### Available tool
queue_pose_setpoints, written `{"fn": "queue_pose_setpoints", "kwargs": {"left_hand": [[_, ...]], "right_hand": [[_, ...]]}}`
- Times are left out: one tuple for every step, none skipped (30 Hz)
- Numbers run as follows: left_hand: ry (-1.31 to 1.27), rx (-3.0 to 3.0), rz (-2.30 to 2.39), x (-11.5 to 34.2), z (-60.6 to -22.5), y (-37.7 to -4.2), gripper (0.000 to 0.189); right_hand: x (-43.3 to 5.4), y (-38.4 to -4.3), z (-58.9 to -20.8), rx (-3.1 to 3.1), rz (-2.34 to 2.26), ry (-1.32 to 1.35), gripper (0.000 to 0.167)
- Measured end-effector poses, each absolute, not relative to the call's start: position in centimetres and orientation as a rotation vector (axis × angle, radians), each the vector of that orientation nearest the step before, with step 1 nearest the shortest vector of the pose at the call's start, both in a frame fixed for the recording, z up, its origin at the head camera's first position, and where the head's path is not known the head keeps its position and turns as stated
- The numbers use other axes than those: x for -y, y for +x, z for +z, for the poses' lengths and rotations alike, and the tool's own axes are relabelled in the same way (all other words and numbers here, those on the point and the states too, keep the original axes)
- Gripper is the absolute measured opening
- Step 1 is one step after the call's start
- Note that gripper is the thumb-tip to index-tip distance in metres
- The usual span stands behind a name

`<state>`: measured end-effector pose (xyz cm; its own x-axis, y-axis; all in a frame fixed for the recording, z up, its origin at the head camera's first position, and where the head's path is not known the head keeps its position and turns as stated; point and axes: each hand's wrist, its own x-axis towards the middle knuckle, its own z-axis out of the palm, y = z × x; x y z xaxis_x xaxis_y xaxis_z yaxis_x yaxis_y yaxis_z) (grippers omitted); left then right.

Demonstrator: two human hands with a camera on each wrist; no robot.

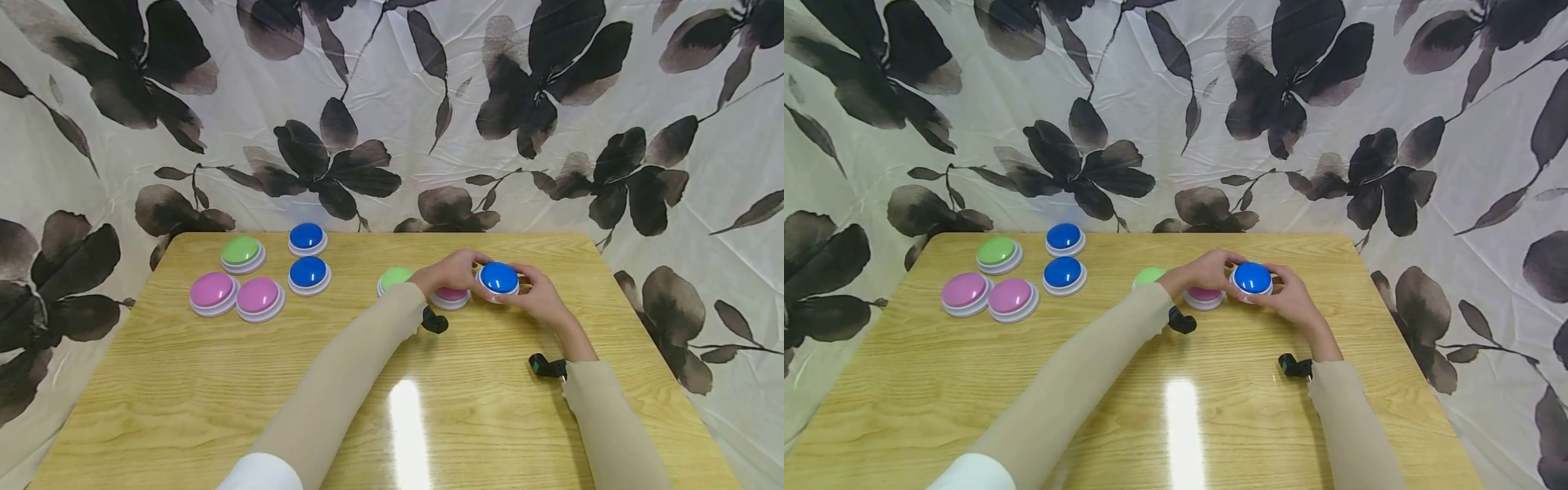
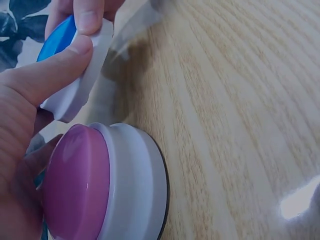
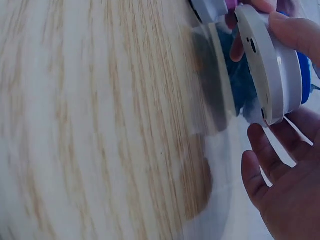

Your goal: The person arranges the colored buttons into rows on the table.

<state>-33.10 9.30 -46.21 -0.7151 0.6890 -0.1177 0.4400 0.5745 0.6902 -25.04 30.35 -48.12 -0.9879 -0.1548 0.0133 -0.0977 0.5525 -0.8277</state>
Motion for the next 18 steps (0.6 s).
{"fn": "queue_pose_setpoints", "kwargs": {"left_hand": [[0.917, -2.438, 0.909, -9.4, -46.2, -33.2, 0.085], [0.921, -2.441, 0.898, -9.4, -46.3, -33.2, 0.085], [0.922, -2.437, 0.895, -9.5, -46.3, -33.2, 0.085], [0.923, -2.435, 0.893, -9.5, -46.3, -33.3, 0.085], [0.926, -2.433, 0.891, -9.4, -46.3, -33.3, 0.085], [0.928, -2.429, 0.887, -9.4, -46.3, -33.3, 0.085], [0.933, -2.427, 0.882, -9.5, -46.3, -33.3, 0.085], [0.929, -2.423, 0.876, -9.5, -46.3, -33.3, 0.086], [0.927, -2.42, 0.872, -9.6, -46.3, -33.3, 0.086], [0.929, -2.422, 0.864, -9.6, -46.4, -33.3, 0.086], [0.934, -2.426, 0.854, -9.7, -46.4, -33.3, 0.086], [0.934, -2.428, 0.843, -9.7, -46.4, -33.3, 0.086], [0.936, -2.432, 0.833, -9.7, -46.4, -33.3, 0.086], [0.943, -2.434, 0.823, -9.7, -46.5, -33.3, 0.085], [0.945, -2.437, 0.816, -9.8, -46.5, -33.3, 0.085], [0.947, -2.439, 0.807, -9.8, -46.6, -33.3, 0.085], [0.949, -2.441, 0.799, -9.8, -46.6, -33.3, 0.085], [0.948, -2.443, 0.793, -9.8, -46.6, -33.4, 0.086]], "right_hand": [[-30.3, -25.0, -48.1, -2.71, -1.439, -0.218, 0.077], [-30.4, -25.0, -48.2, -2.707, -1.437, -0.214, 0.078], [-30.4, -25.0, -48.2, -2.702, -1.437, -0.212, 0.078], [-30.3, -25.0, -48.2, -2.697, -1.438, -0.212, 0.078], [-30.3, -25.0, -48.3, -2.696, -1.434, -0.211, 0.079], [-30.2, -25.0, -48.3, -2.694, -1.434, -0.21, 0.079], [-30.3, -25.0, -48.4, -2.692, -1.434, -0.206, 0.079], [-30.4, -25.0, -48.5, -2.692, -1.432, -0.201, 0.079], [-30.4, -25.0, -48.5, -2.693, -1.431, -0.198, 0.08], [-30.4, -25.0, -48.6, -2.694, -1.429, -0.197, 0.08], [-30.5, -25.0, -48.7, -2.697, -1.423, -0.199, 0.08], [-30.5, -25.0, -48.8, -2.696, -1.419, -0.199, 0.08], [-30.5, -25.1, -48.9, -2.697, -1.414, -0.199, 0.08], [-30.5, -25.1, -49.0, -2.696, -1.412, -0.2, 0.08], [-30.5, -25.1, -49.1, -2.694, -1.413, -0.201, 0.08], [-30.5, -25.1, -49.2, -2.689, -1.415, -0.203, 0.08], [-30.6, -25.1, -49.2, -2.683, -1.419, -0.202, 0.08], [-30.5, -25.1, -49.3, -2.679, -1.424, -0.197, 0.08]]}}
